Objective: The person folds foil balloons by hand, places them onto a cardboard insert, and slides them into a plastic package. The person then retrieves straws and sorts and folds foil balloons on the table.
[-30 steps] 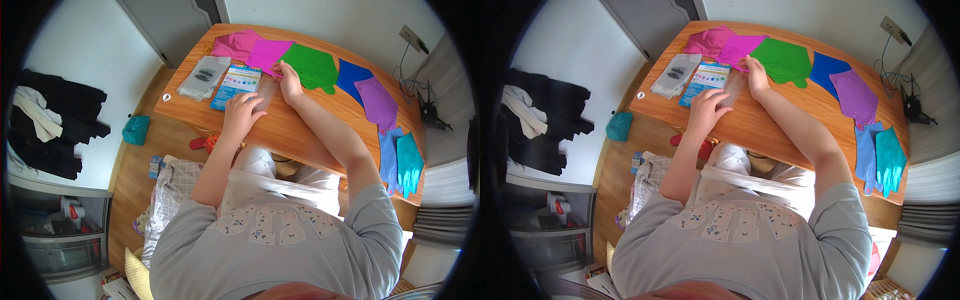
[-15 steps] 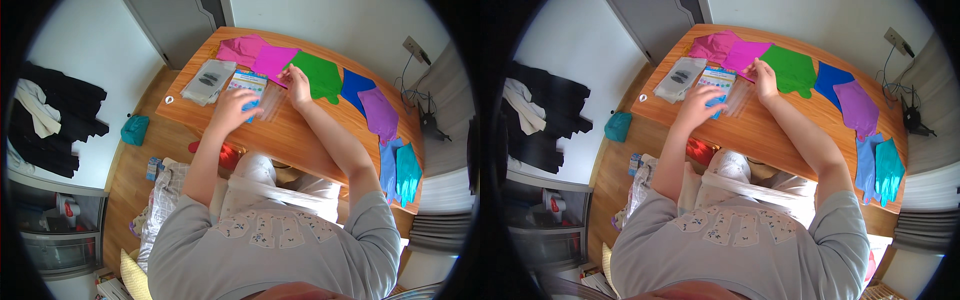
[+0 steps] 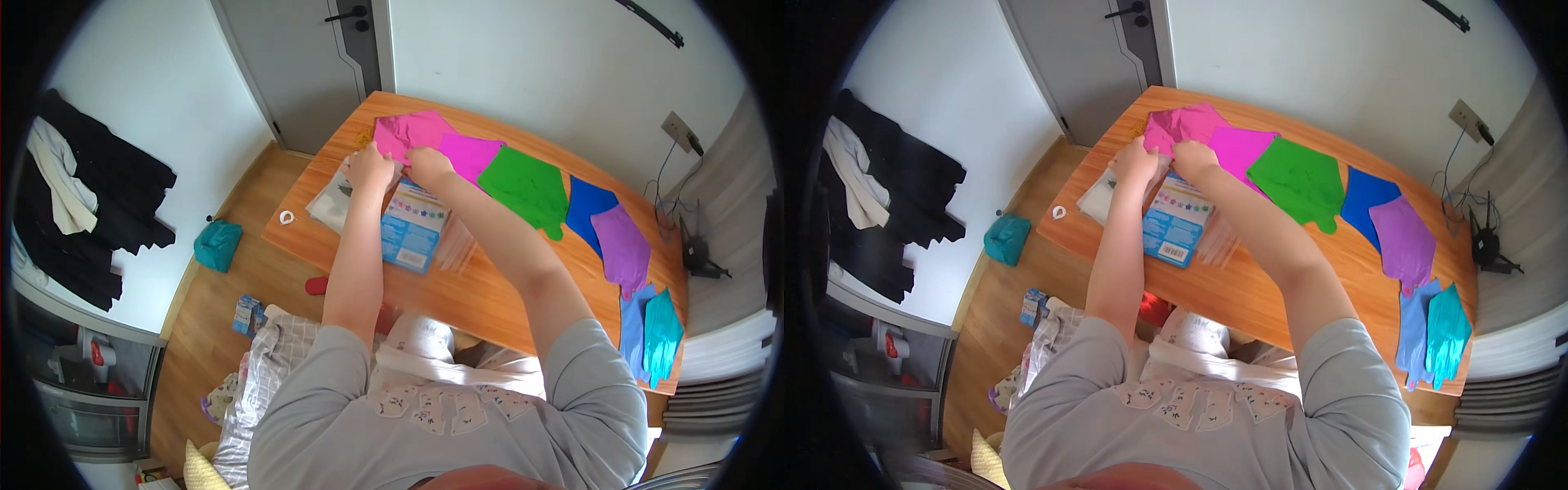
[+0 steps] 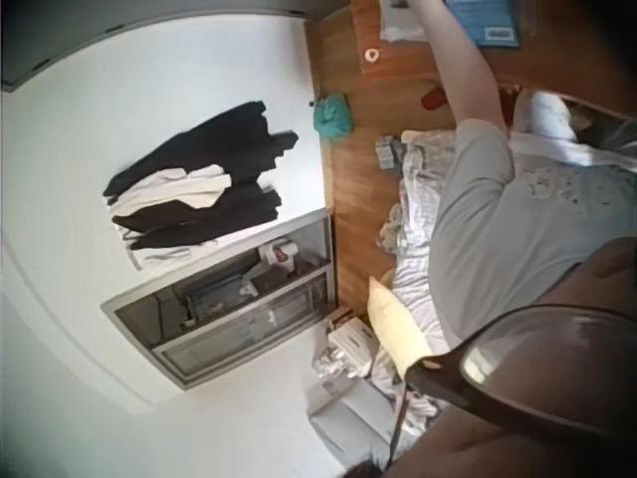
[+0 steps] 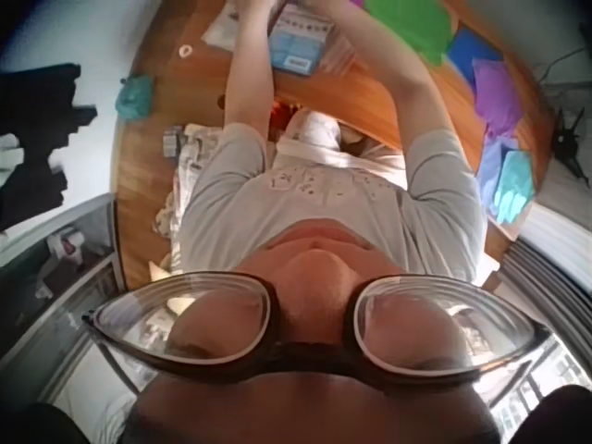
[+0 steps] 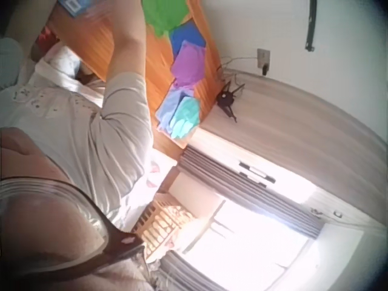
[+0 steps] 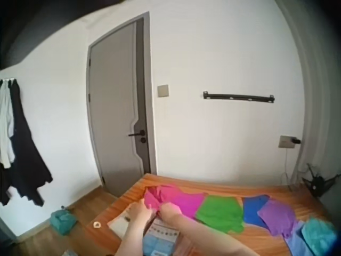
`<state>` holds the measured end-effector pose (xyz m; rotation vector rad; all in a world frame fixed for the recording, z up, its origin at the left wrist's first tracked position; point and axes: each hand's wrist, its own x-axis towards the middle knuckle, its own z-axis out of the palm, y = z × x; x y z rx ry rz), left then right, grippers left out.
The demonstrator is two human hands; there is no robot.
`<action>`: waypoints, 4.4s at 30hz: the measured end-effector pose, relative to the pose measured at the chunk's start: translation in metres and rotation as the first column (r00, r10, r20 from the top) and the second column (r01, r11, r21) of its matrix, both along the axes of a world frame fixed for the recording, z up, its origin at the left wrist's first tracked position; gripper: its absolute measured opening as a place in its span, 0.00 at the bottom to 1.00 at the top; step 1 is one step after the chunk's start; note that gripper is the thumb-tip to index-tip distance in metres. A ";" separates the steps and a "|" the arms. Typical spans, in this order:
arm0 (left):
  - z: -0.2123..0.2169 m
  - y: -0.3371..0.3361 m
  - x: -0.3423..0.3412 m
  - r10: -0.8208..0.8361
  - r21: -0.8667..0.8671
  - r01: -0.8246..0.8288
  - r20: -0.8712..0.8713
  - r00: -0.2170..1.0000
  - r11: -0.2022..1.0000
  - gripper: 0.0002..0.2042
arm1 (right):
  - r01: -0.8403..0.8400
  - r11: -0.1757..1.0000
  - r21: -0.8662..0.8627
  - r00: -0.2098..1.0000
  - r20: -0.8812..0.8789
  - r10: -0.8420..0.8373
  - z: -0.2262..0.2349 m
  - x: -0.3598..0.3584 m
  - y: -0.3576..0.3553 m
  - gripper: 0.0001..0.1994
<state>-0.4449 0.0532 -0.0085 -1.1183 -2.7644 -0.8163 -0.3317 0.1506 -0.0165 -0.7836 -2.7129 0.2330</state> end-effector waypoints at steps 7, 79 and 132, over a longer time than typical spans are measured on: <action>-0.002 -0.004 0.005 -0.106 -0.074 0.106 0.009 0.994 0.992 0.21 | -0.025 0.997 0.071 0.999 -0.028 0.027 -0.017 -0.007 0.008 0.09; -0.028 0.014 0.003 -0.306 0.637 0.015 0.350 0.885 0.771 0.13 | -0.134 0.945 0.299 0.906 0.423 -0.006 -0.003 0.161 0.001 0.16; -0.345 -0.720 0.146 0.568 -0.383 -0.540 -0.047 0.821 0.749 0.28 | 0.029 0.999 0.044 0.980 0.197 -0.037 -0.010 0.161 -0.005 0.22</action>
